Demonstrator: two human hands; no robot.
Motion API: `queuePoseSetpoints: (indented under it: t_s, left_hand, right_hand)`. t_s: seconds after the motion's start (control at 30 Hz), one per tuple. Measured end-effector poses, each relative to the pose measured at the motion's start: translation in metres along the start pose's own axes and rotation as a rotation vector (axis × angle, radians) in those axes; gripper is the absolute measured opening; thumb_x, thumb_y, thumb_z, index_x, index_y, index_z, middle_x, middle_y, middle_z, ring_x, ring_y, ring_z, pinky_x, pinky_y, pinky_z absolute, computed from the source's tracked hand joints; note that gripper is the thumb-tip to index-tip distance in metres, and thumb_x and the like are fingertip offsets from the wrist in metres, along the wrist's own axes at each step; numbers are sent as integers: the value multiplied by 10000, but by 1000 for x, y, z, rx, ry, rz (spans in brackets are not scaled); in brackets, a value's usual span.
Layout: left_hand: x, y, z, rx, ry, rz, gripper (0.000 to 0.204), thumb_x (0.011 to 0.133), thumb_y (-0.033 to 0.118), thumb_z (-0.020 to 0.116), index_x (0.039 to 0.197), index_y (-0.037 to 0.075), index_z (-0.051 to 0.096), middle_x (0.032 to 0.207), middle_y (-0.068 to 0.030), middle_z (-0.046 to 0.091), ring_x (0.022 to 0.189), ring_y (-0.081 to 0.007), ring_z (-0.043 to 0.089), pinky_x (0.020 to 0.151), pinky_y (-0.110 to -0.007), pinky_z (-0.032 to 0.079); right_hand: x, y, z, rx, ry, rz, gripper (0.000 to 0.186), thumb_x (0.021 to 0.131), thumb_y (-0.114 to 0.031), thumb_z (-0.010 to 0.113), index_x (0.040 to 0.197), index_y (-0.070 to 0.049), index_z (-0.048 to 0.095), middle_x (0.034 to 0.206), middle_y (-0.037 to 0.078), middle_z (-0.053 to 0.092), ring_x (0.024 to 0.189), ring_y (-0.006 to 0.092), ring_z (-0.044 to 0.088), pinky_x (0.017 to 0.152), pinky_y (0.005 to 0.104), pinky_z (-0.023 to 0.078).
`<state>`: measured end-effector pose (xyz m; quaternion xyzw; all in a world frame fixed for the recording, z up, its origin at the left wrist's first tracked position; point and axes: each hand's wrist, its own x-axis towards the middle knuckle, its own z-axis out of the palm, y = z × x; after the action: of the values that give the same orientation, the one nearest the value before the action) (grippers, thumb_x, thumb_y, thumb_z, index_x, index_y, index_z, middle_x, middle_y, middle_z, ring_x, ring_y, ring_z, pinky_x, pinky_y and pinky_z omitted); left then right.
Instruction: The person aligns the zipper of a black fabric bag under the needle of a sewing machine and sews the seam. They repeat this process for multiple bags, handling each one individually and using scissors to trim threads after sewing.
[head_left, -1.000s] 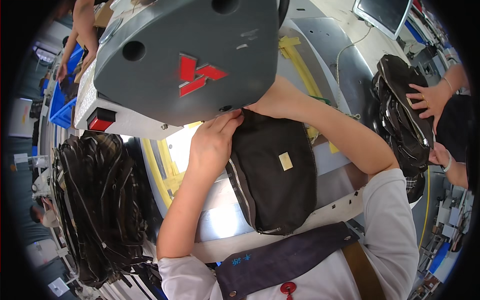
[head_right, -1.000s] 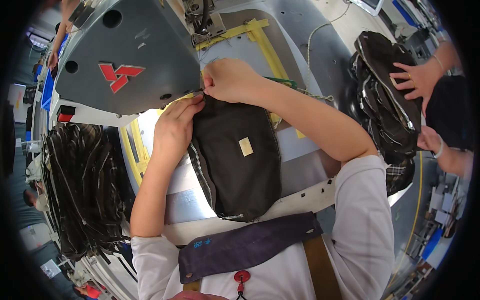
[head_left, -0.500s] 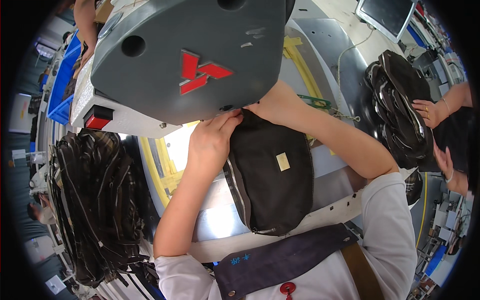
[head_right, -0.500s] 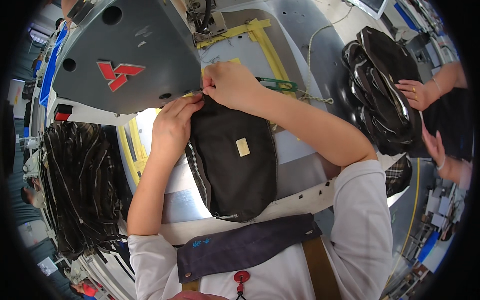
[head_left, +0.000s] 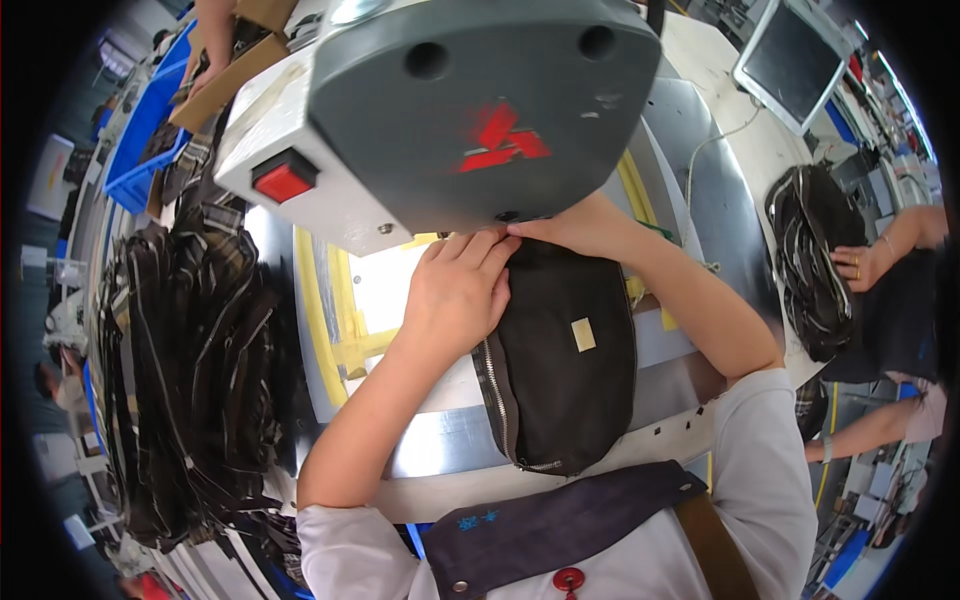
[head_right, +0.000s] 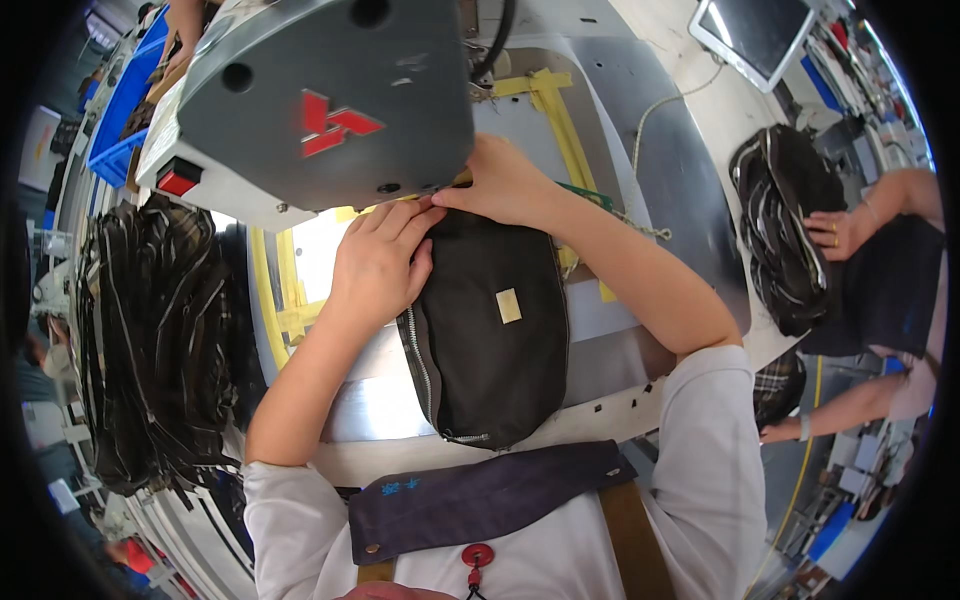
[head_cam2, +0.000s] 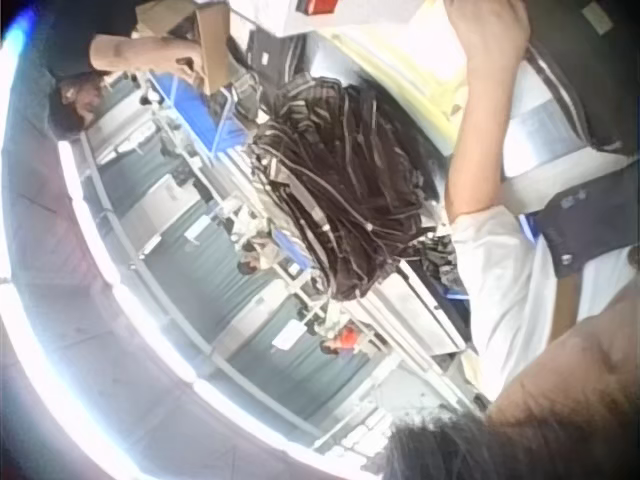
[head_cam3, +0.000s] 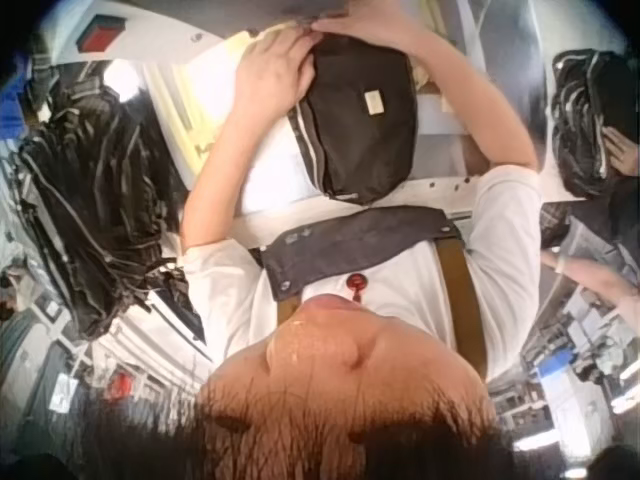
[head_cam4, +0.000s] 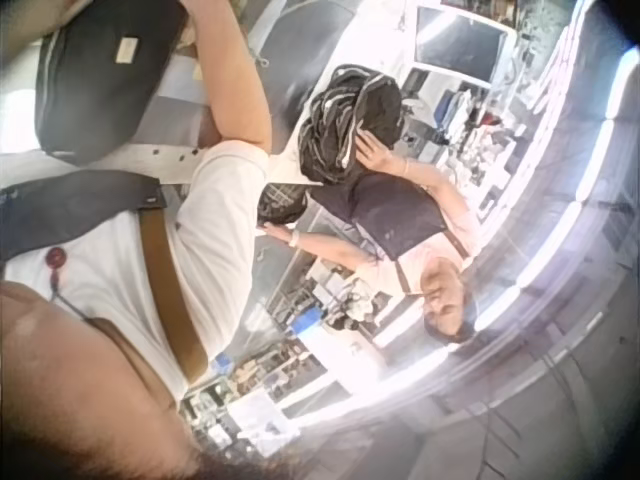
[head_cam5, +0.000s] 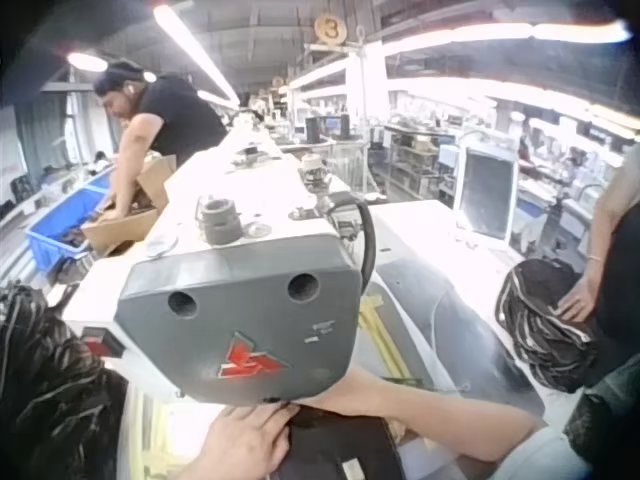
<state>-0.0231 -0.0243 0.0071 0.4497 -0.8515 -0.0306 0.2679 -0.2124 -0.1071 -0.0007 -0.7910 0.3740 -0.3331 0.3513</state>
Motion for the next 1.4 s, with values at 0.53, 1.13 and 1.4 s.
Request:
queuePoseSetpoints:
  t_s: [0.53,1.13,1.4]
  left_hand:
    - [-2,-2,3,-6,10,-9,323,754,66,664,1077,59,660,1129,-49,630,1003,-248,619,845,-366,508]
    - [-1,2,0,-11,-21,-48,306,745,38,693,1050,28,667,1170,-73,638,968,-276,644,832,-361,519]
    - [-2,3,0,-27,-13,-62,294,747,45,693,1039,32,659,1145,-72,638,961,-281,644,825,-365,523]
  right_hand:
    - [-30,-8,6,-801,-12,-441,197,780,-112,590,947,-38,663,960,56,606,945,220,592,755,342,495]
    - [-41,-9,9,-880,29,-496,236,769,-140,573,936,1,662,947,59,563,900,185,544,709,290,463]
    - [-39,-9,7,-846,2,-492,197,754,-136,577,882,-8,654,929,56,562,849,185,563,711,299,474]
